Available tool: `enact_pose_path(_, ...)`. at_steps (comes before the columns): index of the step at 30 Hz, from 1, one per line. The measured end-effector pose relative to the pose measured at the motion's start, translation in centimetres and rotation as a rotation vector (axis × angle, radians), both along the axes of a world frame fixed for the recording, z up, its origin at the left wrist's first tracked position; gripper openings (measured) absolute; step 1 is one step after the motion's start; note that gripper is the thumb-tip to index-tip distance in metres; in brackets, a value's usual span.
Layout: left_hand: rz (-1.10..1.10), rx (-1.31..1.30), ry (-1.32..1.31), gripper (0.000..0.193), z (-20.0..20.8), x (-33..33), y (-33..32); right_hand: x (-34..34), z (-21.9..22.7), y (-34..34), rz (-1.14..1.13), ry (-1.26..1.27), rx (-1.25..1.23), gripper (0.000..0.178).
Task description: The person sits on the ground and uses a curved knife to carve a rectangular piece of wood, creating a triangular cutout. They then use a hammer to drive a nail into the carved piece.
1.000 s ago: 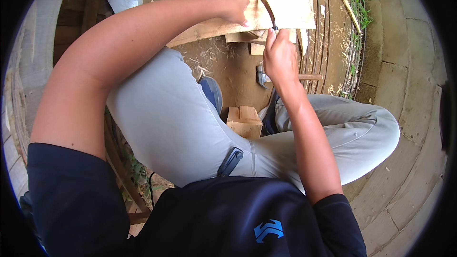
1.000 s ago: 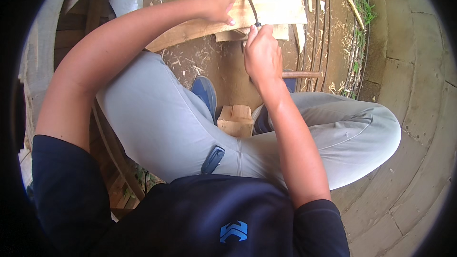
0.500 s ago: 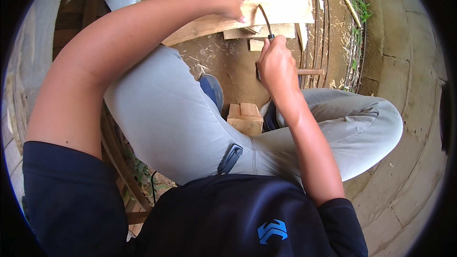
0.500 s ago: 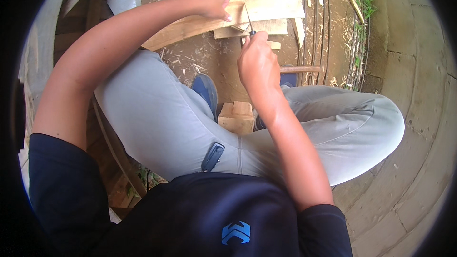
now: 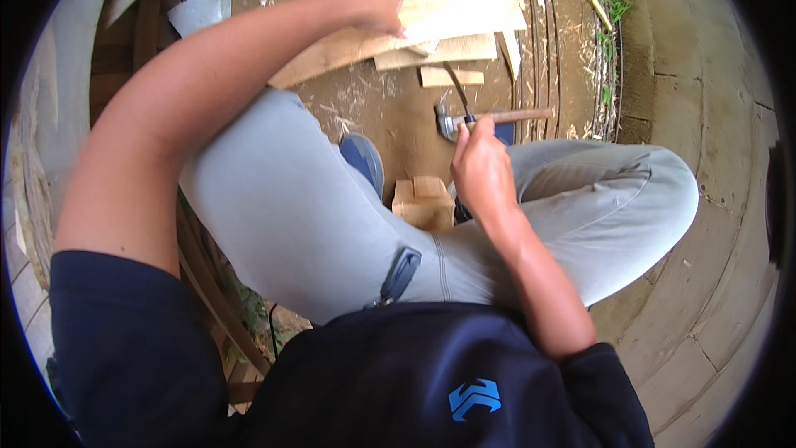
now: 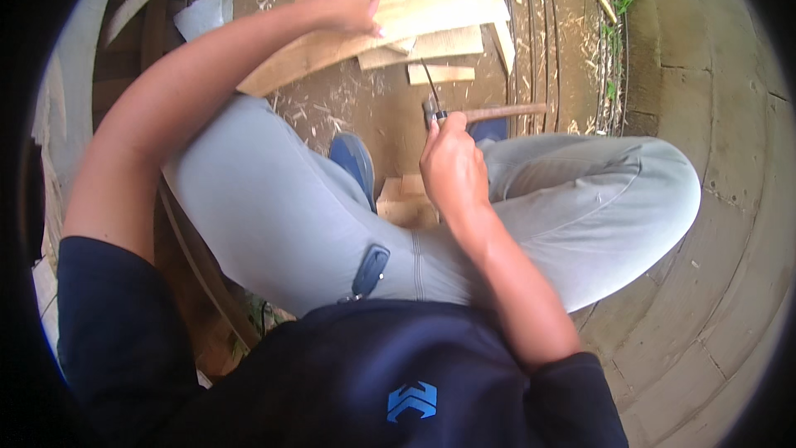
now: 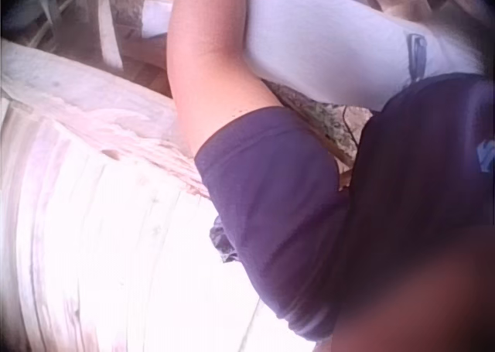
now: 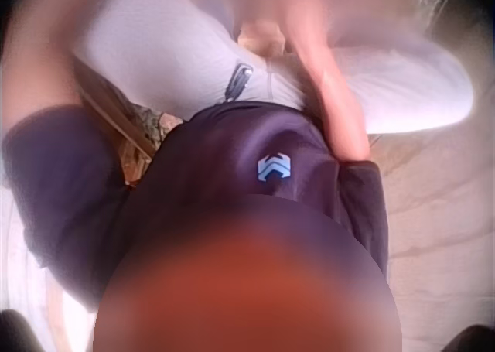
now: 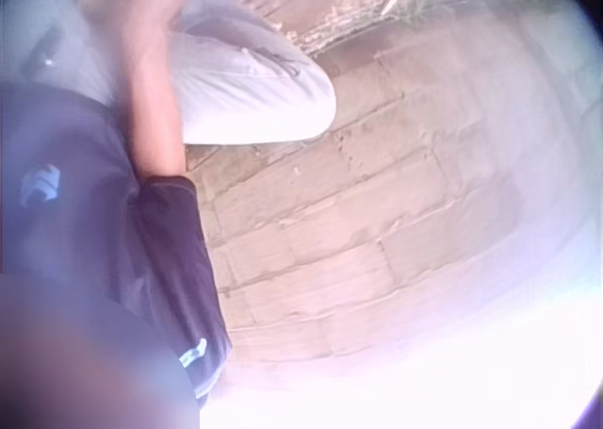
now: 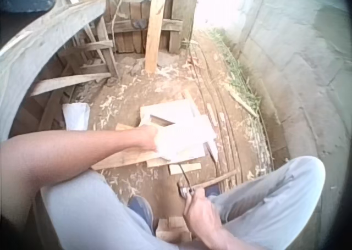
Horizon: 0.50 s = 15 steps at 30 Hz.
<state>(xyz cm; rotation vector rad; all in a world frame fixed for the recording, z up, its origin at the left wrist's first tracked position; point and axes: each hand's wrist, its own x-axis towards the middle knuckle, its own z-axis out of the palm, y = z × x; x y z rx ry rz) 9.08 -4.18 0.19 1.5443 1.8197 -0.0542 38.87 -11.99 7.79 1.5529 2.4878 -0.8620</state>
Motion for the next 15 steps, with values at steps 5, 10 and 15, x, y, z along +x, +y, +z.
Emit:
enact_pose_path(5,0.013,0.034,0.018,0.046,0.6,-0.6,-1.7,-3.6,5.9,4.0,-0.013,0.223,0.108,0.028)
enact_pose_path(10,0.031,0.05,-0.035,0.047,0.5,-0.6,-1.1,-6.9,3.4,8.7,-0.051,0.155,0.127,0.04)
enact_pose_path(15,0.022,0.054,-0.049,0.05,0.2,-0.6,-1.0,-9.6,0.2,8.5,-0.008,0.121,0.05,0.043)
